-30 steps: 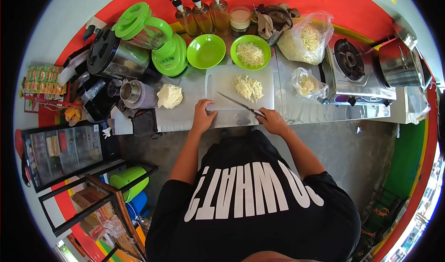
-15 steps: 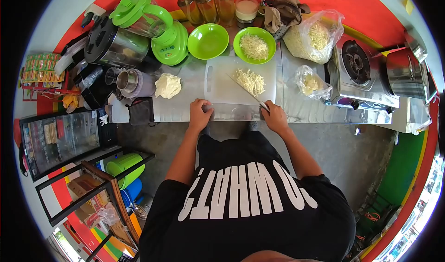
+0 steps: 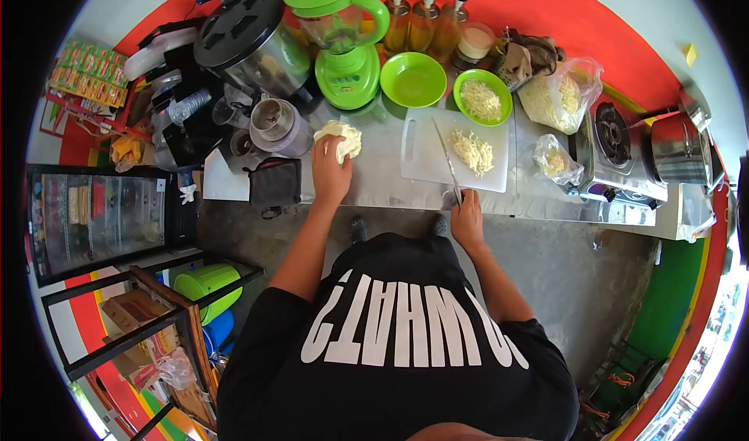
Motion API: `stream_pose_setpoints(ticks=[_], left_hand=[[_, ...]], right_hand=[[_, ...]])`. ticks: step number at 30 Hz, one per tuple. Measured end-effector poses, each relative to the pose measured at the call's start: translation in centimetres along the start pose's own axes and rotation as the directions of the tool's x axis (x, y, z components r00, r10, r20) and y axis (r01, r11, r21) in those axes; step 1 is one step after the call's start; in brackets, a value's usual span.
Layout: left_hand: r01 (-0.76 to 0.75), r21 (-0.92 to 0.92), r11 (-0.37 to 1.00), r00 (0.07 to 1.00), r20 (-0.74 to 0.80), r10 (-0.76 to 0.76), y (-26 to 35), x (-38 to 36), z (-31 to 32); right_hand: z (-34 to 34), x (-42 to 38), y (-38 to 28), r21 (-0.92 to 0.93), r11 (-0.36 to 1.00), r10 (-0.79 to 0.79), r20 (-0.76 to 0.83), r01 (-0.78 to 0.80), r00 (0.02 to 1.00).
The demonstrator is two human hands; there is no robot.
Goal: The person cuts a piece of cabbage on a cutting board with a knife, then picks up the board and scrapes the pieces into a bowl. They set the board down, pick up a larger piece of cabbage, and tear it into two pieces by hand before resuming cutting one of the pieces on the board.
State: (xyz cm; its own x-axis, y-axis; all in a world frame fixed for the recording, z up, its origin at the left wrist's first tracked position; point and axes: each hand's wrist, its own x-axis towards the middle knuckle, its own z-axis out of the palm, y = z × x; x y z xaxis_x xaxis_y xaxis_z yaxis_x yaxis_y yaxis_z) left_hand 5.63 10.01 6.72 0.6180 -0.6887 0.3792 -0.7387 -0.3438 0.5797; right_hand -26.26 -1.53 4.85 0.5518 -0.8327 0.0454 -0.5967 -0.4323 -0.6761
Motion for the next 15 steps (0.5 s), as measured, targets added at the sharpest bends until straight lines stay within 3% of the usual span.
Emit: stream_pose_setpoints(ticks=[2,5,7,13,15], left_hand=[[-0.037,0.002,0.999,0.999,-0.032,0.037,-1.7,0.9,-0.3],[0.015,0.010,1.000,0.999,0.049,-0.015,-3.3,1.9,-0.6],[-0.045,0.057,0.997,0.981,0.194,0.033,-4.4,2.4,-0.4],[-0.093,0.049,0.994,0.983,0.160,0.084,-5.0,2.6,0.1],[-0.086,0.059,0.995,0.987,0.143,0.077,-4.6,2.6,-0.1]], right_hand=[[1.4,-0.2,-0.8,0.044,0.999,0.022,-0.053,-0.020,0.998],[2.0,-0.7,-3.1,0.095,0.990,0.112,-0.030,-0.109,0.993],[2.8,-1.7,-3.3,0.096,0.988,0.127,-0.059,-0.121,0.990],[4.7,-4.2,-2.1,0.114,0.985,0.149,-0.144,-0.133,0.978],[5.0,-4.9,-1.4,0.150,0.973,0.188,-0.060,-0.177,0.980]])
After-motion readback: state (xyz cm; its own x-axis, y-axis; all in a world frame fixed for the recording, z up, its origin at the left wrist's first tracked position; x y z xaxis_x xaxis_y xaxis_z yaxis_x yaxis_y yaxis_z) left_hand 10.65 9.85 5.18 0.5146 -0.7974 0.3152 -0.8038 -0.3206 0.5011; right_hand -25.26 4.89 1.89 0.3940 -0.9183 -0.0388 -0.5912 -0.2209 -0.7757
